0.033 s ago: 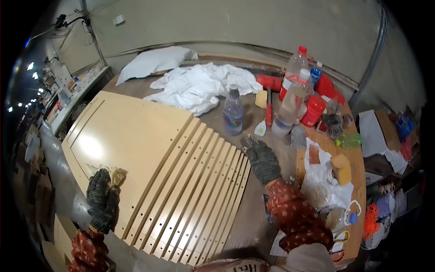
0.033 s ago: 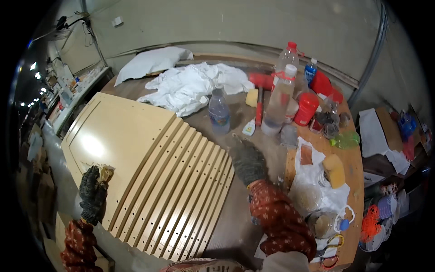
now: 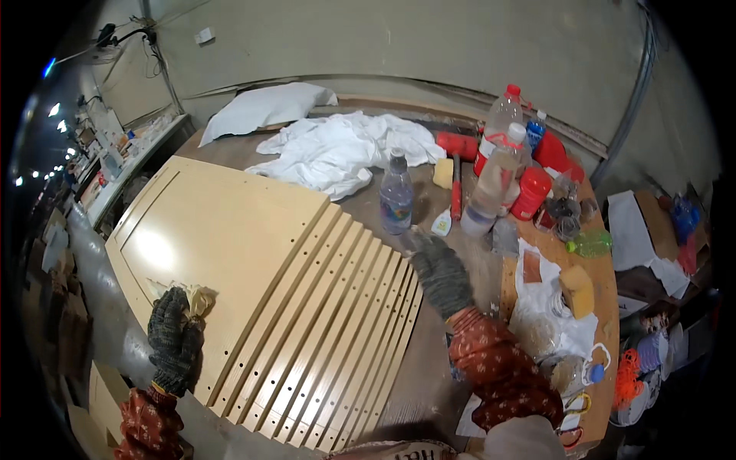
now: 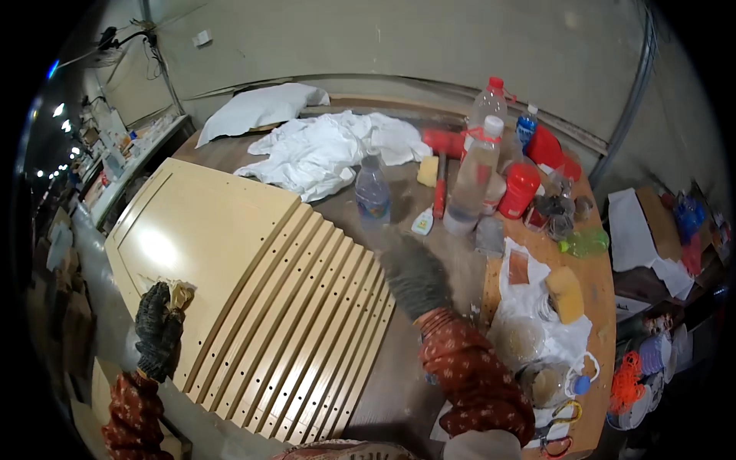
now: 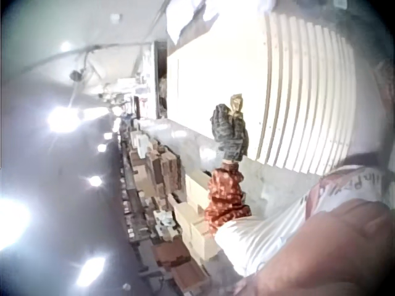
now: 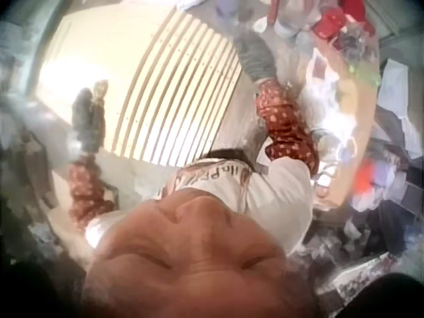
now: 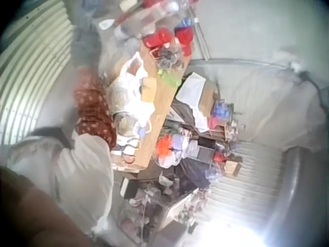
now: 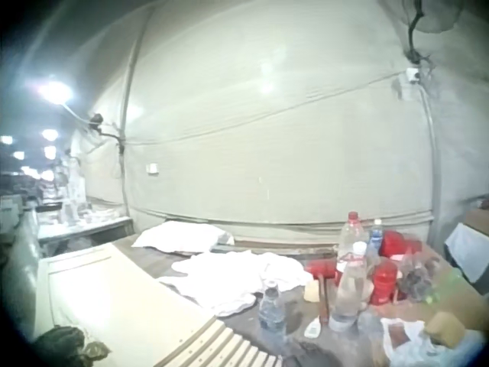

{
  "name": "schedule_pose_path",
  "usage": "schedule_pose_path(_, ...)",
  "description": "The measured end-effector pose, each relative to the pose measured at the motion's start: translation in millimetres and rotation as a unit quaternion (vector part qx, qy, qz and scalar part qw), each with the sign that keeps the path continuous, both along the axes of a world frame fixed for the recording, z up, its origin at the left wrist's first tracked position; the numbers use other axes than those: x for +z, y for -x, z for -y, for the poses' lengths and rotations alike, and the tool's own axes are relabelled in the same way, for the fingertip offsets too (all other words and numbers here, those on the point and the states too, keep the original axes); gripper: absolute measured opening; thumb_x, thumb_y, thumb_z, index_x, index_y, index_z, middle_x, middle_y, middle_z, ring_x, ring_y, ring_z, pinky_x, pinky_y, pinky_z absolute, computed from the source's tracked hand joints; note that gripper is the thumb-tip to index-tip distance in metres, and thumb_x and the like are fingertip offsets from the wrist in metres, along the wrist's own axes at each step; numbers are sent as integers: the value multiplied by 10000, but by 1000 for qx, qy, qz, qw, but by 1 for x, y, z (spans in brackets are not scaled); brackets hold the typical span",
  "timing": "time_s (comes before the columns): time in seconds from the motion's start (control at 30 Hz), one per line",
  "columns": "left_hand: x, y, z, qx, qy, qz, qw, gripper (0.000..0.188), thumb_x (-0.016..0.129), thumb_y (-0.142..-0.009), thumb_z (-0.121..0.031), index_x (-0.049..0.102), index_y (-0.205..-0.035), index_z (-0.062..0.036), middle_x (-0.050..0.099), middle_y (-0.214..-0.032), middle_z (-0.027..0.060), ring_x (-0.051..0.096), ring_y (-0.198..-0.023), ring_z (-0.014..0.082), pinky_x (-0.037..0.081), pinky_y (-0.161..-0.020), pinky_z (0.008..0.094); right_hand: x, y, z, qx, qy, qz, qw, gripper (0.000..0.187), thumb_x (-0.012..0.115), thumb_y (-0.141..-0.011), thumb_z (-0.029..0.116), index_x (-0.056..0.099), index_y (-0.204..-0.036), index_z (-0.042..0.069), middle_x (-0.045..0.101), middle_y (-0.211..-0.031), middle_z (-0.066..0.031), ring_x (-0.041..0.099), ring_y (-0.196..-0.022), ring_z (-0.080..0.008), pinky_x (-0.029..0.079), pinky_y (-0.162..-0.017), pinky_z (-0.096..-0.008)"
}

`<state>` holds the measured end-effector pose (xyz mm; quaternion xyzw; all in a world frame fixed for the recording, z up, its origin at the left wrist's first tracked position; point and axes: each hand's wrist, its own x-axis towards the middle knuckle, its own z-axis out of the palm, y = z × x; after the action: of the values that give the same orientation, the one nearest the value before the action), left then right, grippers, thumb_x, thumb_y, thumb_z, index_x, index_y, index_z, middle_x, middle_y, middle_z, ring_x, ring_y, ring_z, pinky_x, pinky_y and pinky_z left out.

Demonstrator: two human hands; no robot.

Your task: The person applies wood filler into holes on the edges of stacked wood panels using an applicator stick and wipes the surfaces with a cloth.

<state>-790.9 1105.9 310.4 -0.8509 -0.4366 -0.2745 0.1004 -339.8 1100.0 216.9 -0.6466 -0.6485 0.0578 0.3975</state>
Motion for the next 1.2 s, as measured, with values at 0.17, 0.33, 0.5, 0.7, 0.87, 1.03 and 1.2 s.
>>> schedule_pose_path(0.17, 6, -3, 8, 22, -24, 14, 999, 415, 570, -801, -126, 509, -1183, 26, 539, -1183, 211, 501, -1112, 388, 354, -987, 472, 36, 65, -34, 77, -191, 313, 927, 416, 500, -908, 167, 441, -1304, 55, 490, -1281, -156, 446, -1204, -281, 337, -1020, -378)
schedule_pose_path(0.33, 2, 5, 13, 25, -20, 36, 999, 464, 616, -741, -107, 521, -1179, 11, 545, -1169, 214, 511, -1100, 392, 367, -977, 479, 49, 64, -82, 87, 94, -58, 990, 458, 453, -890, 123, 395, -1343, 79, 395, -1377, -123, 361, -1281, -269, 285, -1069, -365)
schedule_pose_path(0.5, 16, -10, 8, -6, -43, -2, 999, 450, 592, -743, -93, 517, -1169, 33, 538, -1168, 235, 509, -1087, 411, 362, -977, 486, 23, 68, -103, 49, -212, 184, 959, 388, 468, -916, 237, 479, -1275, 90, 532, -1226, -160, 499, -1114, -347, 395, -954, -403)
schedule_pose_path(0.7, 5, 6, 8, -4, -50, -1, 999, 415, 556, -809, -132, 507, -1191, 21, 527, -1190, 219, 491, -1109, 387, 344, -991, 476, 42, 57, -40, -25, -158, 111, 981, 390, 496, -893, 245, 492, -1257, 107, 528, -1223, -144, 513, -1091, -332, 401, -938, -421)
schedule_pose_path(0.87, -4, 9, 5, -63, -9, 150, 987, 346, 573, -773, -62, 571, -1114, -8, 572, -1087, 189, 535, -1027, 357, 429, -887, 413, 12, 20, 65, -226, -8, 199, 954, 486, 493, -864, 399, 475, -1276, 143, 469, -1283, -168, 410, -1194, -391, 324, -974, -514)
schedule_pose_path(1.03, -12, 12, -18, -59, -48, -28, 997, 385, 478, -838, 63, 508, -1217, 2, 563, -1017, 104, 556, -963, 226, 447, -867, 298, 1, 8, 142, -271, 110, 244, 925, 628, 455, -823, 557, 448, -1286, 132, 391, -1319, -237, 309, -1258, -425, 178, -1044, -548)
schedule_pose_path(1.2, 40, -36, -40, -202, 171, 231, 936, 357, 507, -891, -48, 490, -1240, 24, 543, -1235, 153, 528, -1114, 236, 420, -931, 326, 17, 62, 188, -118, -88, 221, 964, 502, 507, -823, 438, 538, -1158, 65, 492, -1194, -175, 429, -1142, -358, 215, -1032, -595)
